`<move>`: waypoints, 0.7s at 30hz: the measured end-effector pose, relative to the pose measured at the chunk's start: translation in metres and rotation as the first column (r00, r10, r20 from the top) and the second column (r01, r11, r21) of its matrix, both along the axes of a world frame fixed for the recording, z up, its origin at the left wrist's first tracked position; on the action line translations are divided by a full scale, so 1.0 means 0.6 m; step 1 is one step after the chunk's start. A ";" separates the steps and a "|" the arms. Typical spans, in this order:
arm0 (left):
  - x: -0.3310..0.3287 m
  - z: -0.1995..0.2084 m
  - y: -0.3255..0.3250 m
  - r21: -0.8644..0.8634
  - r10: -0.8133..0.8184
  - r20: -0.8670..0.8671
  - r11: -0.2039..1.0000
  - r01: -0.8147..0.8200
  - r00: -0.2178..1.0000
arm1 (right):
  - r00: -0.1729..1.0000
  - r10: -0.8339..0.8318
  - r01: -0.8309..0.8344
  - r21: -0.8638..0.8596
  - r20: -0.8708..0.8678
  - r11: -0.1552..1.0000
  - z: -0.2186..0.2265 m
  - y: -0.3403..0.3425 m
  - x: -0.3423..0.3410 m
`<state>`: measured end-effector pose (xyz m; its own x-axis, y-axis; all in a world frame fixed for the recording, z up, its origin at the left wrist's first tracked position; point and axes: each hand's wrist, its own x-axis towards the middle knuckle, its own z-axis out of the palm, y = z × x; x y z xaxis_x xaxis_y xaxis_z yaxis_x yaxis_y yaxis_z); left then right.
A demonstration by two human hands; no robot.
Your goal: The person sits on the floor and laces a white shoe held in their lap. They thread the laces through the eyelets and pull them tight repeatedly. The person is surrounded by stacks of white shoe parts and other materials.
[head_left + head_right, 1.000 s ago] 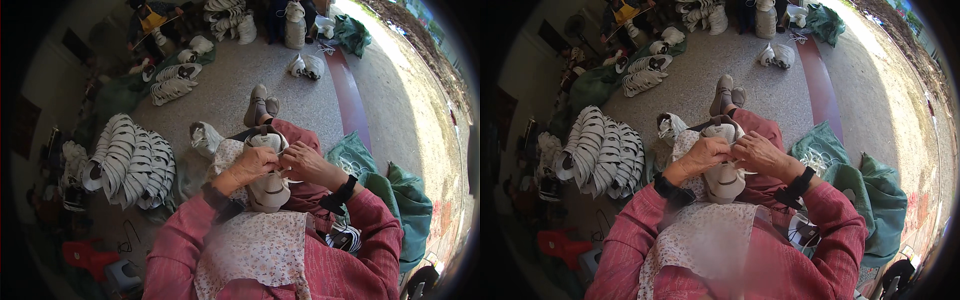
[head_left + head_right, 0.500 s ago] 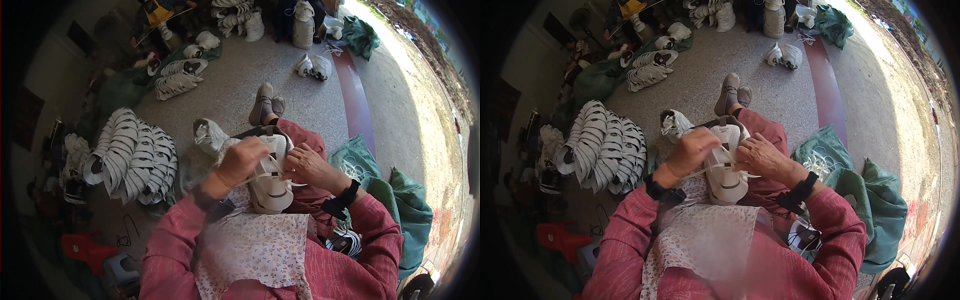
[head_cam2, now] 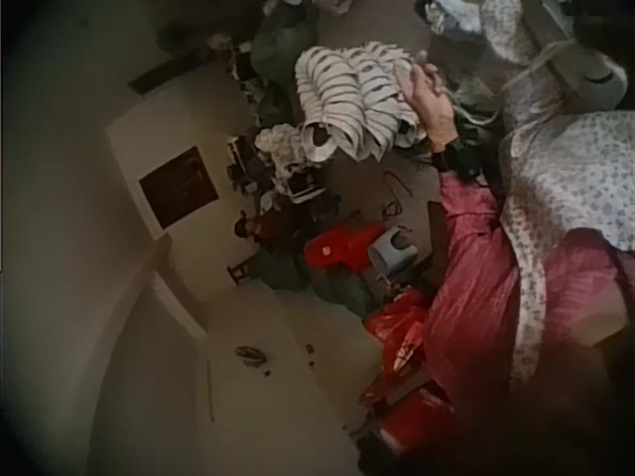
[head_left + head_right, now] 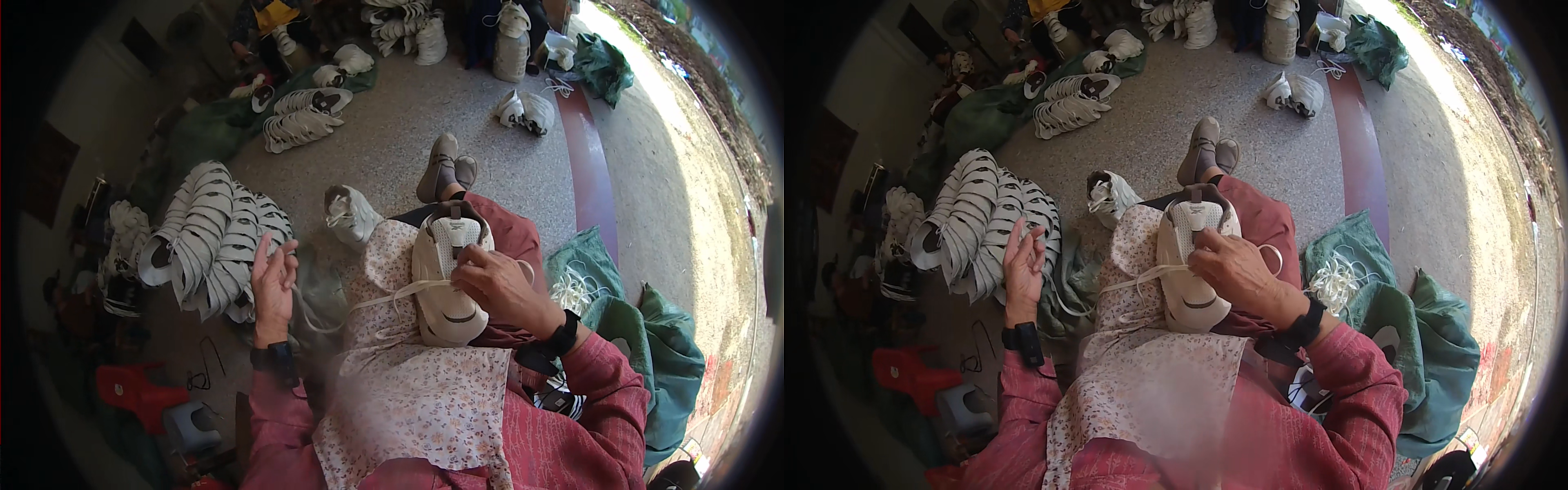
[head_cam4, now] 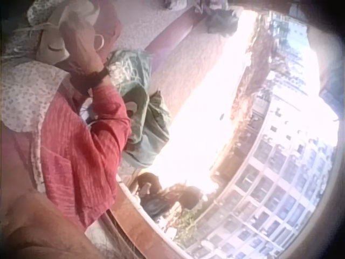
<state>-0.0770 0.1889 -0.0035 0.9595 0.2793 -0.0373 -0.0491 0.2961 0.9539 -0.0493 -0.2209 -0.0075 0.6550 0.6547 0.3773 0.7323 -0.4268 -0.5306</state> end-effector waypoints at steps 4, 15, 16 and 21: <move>0.017 0.019 -0.086 0.072 -0.201 -0.128 0.975 0.211 0.971 | 0.707 0.033 0.125 0.172 -0.706 0.977 0.046 -0.013 -0.027; 0.026 -0.018 -0.275 0.503 -0.653 -0.282 0.523 0.688 0.703 | 0.637 -0.394 0.667 0.218 -0.662 0.712 0.014 -0.182 -0.060; 0.022 -0.024 -0.275 0.509 -0.661 -0.270 0.519 0.687 0.700 | 0.725 -0.554 0.652 0.146 -0.410 0.744 -0.001 -0.172 -0.051; 0.005 -0.032 -0.266 0.482 -0.656 -0.281 0.534 0.694 0.700 | 0.917 -0.338 0.373 0.160 -0.210 0.914 0.011 -0.051 -0.027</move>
<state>-0.0742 0.0295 -0.0229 0.8720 -0.4605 -0.1663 0.0130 -0.3179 0.9480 -0.0658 -0.2512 -0.0008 0.8974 0.2917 0.3310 0.4391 -0.5180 -0.7341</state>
